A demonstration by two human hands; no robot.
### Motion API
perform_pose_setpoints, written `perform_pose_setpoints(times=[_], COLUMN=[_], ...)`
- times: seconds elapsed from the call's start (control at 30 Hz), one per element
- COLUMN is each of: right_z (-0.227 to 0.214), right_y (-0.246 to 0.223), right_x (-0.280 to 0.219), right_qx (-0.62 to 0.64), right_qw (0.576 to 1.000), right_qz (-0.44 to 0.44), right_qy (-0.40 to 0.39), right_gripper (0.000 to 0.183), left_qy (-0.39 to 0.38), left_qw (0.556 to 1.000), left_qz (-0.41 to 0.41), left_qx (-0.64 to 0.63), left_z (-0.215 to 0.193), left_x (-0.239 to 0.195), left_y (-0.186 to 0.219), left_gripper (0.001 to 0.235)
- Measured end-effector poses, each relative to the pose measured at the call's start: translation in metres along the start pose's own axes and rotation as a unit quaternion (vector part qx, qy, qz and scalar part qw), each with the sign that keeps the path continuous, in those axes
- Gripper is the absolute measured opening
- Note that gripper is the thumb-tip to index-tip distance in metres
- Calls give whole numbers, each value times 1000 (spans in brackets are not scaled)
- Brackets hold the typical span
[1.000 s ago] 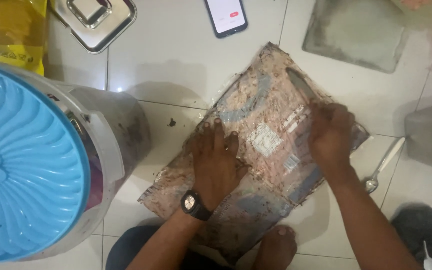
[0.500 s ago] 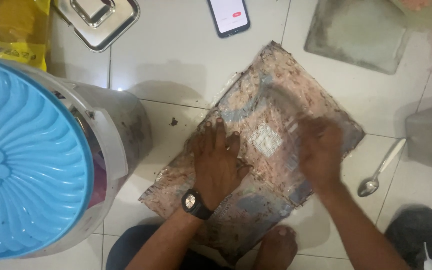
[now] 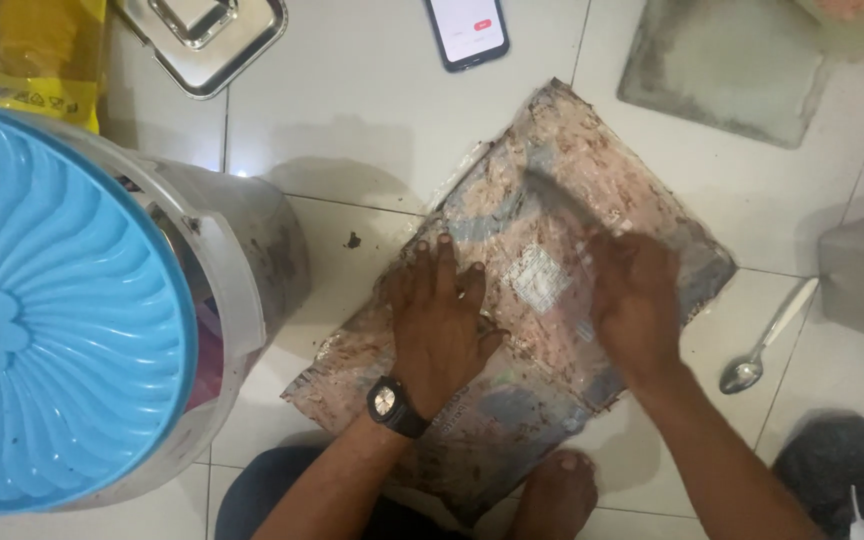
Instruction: The person uses a knife to cut open a chocolate-smeared wrapper on the floor and then places the knife into a metal container.
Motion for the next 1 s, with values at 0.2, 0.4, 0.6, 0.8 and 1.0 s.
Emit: perform_pose_setpoints(times=[0.2,0.4,0.6,0.8,1.0], right_z=[47,19,44,26,33], right_y=[4,6,-12,-15,-24], right_x=[-41,-6,-39,-22,-7], right_qx=[-408,-367,-427,-399,-427], right_qw=[847,870,826,812,819], right_qz=[-340,-329,-368,-426,-374], right_qy=[-24,-5,-13,-7,-79], right_gripper=[41,40,42,35,38], left_qy=[1,8,0,-19,-8], left_qw=[1000,1000,1000,999,999], left_qz=[6,7,2,0,5], left_qx=[-11,-8,-28,-25,-40], left_z=[-6,-2,1,5,-2], left_x=[1,-1,0,-1,1], left_y=[1,1,0,0,-1], left_gripper=[83,82,81,83,79])
Point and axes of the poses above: each hand's wrist, its own x-axis towards the middle knuckle, its own z-axis out of the palm, y = z × x, the point moved 10 cm from there along x, towards the middle knuckle, and after that the axes turned 7 degrees about x, right-handed, at the moved point
